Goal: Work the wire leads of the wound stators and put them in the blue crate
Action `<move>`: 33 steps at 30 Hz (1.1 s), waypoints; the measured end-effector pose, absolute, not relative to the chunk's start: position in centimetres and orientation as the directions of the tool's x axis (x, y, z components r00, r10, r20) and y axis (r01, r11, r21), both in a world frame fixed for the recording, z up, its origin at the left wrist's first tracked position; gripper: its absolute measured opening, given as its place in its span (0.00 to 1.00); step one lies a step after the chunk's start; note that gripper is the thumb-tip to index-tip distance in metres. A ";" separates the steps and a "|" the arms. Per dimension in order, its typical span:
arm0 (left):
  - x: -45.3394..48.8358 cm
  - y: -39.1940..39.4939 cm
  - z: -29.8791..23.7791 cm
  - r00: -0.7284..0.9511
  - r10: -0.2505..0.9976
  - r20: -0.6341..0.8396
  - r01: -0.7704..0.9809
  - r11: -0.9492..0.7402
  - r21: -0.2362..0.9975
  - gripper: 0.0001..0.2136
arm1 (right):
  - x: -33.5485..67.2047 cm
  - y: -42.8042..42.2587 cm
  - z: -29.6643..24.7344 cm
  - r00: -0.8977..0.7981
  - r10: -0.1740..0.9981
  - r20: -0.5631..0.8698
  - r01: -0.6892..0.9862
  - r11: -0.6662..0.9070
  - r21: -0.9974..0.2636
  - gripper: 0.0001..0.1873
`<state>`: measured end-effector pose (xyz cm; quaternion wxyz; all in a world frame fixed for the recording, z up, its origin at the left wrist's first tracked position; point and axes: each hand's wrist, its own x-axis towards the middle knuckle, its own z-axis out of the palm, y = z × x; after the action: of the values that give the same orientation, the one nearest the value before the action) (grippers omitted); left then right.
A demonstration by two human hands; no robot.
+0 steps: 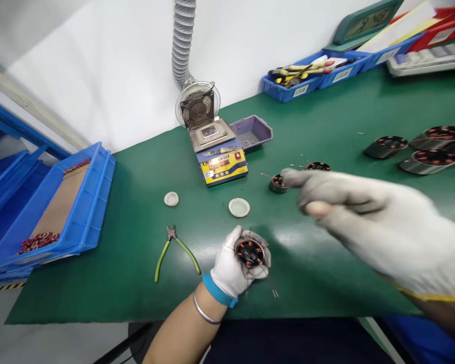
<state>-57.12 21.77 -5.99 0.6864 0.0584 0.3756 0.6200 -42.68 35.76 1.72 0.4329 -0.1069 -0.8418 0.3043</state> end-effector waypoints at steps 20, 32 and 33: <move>-58.6 21.3 -6.6 0.072 0.898 -0.433 -0.727 0.345 0.594 0.26 | -44.3 33.2 -1.2 -0.667 0.088 0.740 -0.076 0.980 -0.186 0.08; -58.3 22.2 -5.8 -0.038 0.880 -0.473 -0.796 0.260 0.547 0.28 | -43.7 31.7 5.3 -0.786 -0.097 0.611 -0.168 0.984 -0.060 0.10; -58.1 22.0 -5.7 0.004 0.895 -0.447 -0.776 0.284 0.563 0.27 | -43.7 32.0 5.2 -0.792 -0.104 0.602 -0.157 0.987 -0.035 0.10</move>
<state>-58.06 22.00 -5.73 0.7042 0.0775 0.3823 0.5932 -43.69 32.03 5.23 0.3152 0.0689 -0.9456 0.0415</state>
